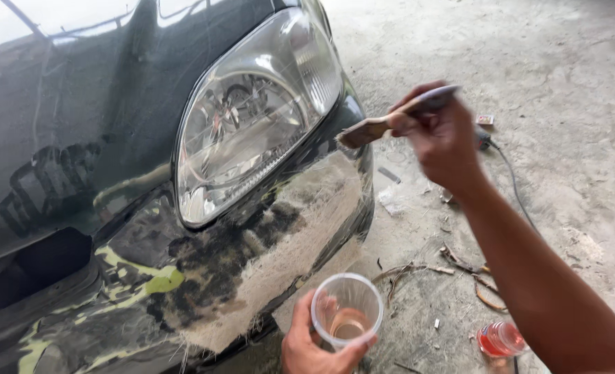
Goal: The person applies a liquid resin to a damaged area on a car bumper using a brush. They then place a piece of fiberglass mat over the wet area and press it down. Finally, they apply more resin over the mat to saturate it.
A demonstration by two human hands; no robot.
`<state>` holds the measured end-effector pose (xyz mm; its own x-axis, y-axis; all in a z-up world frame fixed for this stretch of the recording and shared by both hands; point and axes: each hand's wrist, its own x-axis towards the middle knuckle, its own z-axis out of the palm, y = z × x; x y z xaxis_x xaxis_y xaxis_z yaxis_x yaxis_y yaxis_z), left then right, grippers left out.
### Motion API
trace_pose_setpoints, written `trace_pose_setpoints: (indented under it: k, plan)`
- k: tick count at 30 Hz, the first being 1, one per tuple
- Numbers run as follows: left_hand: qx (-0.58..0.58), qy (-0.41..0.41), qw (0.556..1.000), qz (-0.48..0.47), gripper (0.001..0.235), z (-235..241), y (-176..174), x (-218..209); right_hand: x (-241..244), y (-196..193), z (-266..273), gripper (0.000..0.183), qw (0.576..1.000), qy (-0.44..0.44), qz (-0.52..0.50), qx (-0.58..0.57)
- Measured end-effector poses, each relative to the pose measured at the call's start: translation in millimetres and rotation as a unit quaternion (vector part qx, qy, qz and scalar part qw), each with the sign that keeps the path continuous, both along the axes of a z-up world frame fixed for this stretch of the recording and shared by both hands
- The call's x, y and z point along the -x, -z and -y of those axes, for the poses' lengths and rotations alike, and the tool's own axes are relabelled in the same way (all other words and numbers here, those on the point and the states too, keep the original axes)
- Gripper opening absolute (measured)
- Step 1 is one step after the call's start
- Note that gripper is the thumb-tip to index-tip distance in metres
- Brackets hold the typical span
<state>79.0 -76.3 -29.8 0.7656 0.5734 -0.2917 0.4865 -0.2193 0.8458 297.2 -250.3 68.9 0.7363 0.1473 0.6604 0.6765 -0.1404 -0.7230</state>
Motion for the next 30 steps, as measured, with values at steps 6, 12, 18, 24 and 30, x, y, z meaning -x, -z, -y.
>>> trace_pose_setpoints:
  k: [6,12,18,24,30]
  plan:
    - [-0.074,0.111,0.98,0.145,0.079,-4,-2,-14,82,2,9,0.012,0.977,-0.19,0.05,0.083]
    - [-0.129,0.129,0.959,0.217,0.079,5,6,-31,92,52,-10,0.018,0.927,-0.205,0.1,0.299]
    - [-0.167,0.127,0.936,0.284,0.081,3,9,-35,85,62,-22,0.014,0.92,-0.13,0.067,0.363]
    - [-0.163,0.08,0.957,0.225,0.075,8,-21,-51,48,34,-13,0.021,0.973,-0.098,-0.053,0.203]
    - [-0.146,0.018,0.966,0.211,0.073,7,-75,-73,8,-29,-21,0.007,0.96,-0.068,-0.27,0.012]
